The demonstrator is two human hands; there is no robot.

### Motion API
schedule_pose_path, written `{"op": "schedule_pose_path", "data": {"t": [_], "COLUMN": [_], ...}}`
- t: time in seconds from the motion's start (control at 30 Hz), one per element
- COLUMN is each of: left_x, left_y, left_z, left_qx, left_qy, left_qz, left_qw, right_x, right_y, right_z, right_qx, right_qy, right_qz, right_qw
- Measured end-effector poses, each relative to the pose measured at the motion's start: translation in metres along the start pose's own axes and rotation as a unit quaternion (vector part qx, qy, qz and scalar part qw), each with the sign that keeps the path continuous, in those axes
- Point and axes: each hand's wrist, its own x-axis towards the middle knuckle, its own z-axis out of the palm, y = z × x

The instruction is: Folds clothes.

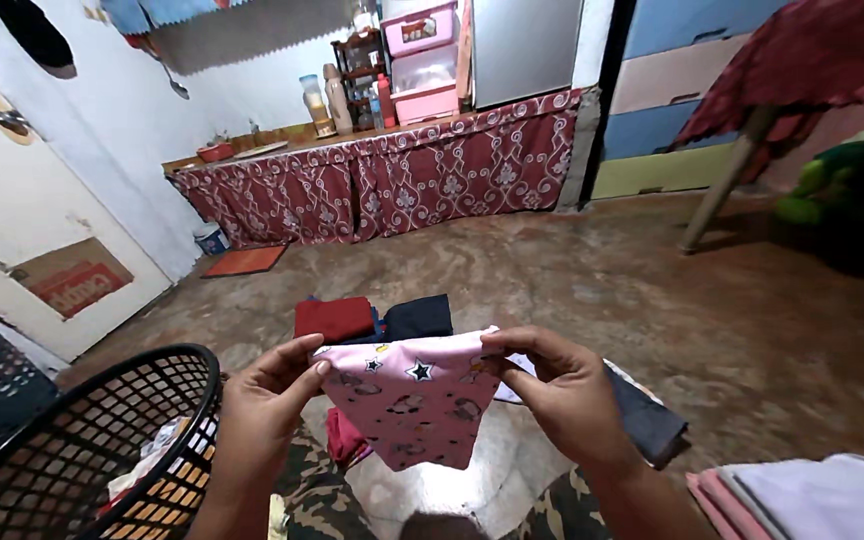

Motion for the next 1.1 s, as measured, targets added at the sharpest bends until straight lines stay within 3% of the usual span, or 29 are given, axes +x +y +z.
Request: {"op": "schedule_pose_path", "data": {"t": [0.2,0.33,0.4,0.57,0.63,0.77,0.93,1.03,1.1], "left_x": [-0.005,-0.002,0.004,0.025,0.033,0.034,-0.032,-0.098,-0.135], "left_y": [0.005,-0.005,-0.020,-0.079,-0.100,-0.124,-0.158,-0.201,-0.222], "left_z": [-0.006,-0.005,-0.004,0.013,0.019,0.022,0.020,0.019,0.021], "left_qx": [0.067,0.102,0.114,0.072,0.049,0.019,0.095,0.147,0.193], "left_qy": [-0.010,0.001,-0.005,-0.015,0.000,0.006,-0.052,-0.108,-0.164], "left_qz": [0.086,0.095,0.064,-0.100,-0.146,-0.135,-0.134,-0.185,-0.264], "left_qw": [0.994,0.990,0.991,0.992,0.988,0.991,0.985,0.966,0.931], "right_x": [-0.002,0.001,0.003,0.015,0.018,0.014,-0.053,-0.121,-0.166], "right_y": [-0.010,-0.003,0.012,0.068,0.089,0.103,0.116,0.121,0.134], "right_z": [-0.003,-0.004,-0.002,0.004,0.005,0.001,-0.013,-0.020,-0.024], "right_qx": [-0.060,-0.063,-0.019,0.031,0.024,-0.005,-0.168,-0.202,-0.216], "right_qy": [0.019,0.021,0.013,0.037,0.041,0.022,-0.028,-0.081,-0.146], "right_qz": [-0.024,-0.007,0.029,0.237,0.264,0.238,0.192,0.319,0.412], "right_qw": [0.998,0.998,0.999,0.970,0.963,0.971,0.967,0.922,0.873]}}
